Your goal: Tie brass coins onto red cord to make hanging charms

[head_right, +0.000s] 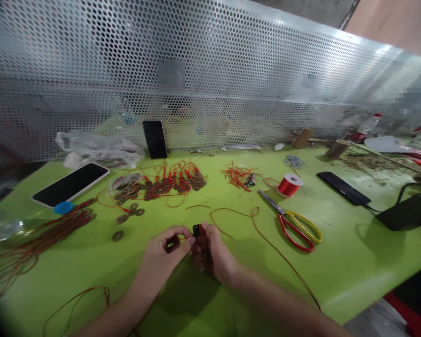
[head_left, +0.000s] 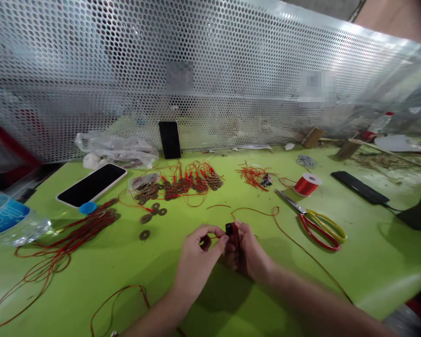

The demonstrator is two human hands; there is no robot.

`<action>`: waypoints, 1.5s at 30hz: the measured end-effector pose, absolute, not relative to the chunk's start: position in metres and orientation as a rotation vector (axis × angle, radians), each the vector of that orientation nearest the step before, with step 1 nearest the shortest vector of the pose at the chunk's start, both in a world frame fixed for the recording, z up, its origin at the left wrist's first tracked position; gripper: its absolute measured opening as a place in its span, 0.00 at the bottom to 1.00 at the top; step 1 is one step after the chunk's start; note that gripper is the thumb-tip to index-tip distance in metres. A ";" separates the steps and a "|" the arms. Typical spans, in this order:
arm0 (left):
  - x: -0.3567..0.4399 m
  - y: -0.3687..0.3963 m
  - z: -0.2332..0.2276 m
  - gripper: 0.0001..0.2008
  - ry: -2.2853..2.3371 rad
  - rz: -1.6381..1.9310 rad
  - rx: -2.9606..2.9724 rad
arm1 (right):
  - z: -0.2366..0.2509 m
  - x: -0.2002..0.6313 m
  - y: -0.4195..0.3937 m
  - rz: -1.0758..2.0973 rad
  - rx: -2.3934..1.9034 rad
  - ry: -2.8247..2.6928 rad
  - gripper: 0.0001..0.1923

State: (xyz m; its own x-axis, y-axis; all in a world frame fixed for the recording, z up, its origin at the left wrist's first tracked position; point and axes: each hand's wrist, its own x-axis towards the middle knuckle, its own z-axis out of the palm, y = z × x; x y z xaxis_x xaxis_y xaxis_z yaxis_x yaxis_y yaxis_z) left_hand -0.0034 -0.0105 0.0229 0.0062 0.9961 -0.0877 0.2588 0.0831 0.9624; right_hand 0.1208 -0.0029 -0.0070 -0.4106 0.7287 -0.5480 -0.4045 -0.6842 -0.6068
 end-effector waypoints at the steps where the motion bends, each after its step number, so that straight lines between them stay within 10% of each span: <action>1: -0.003 -0.011 0.023 0.03 1.421 1.000 1.340 | -0.006 0.120 -0.003 2.116 -1.086 -0.504 0.24; 21: -0.001 -0.017 0.029 0.03 1.377 1.068 1.459 | -0.011 0.131 -0.004 2.439 -0.711 -0.428 0.31; 45: -0.003 -0.017 0.023 0.04 1.419 1.088 1.548 | -0.011 0.118 -0.010 2.056 -1.066 -0.453 0.28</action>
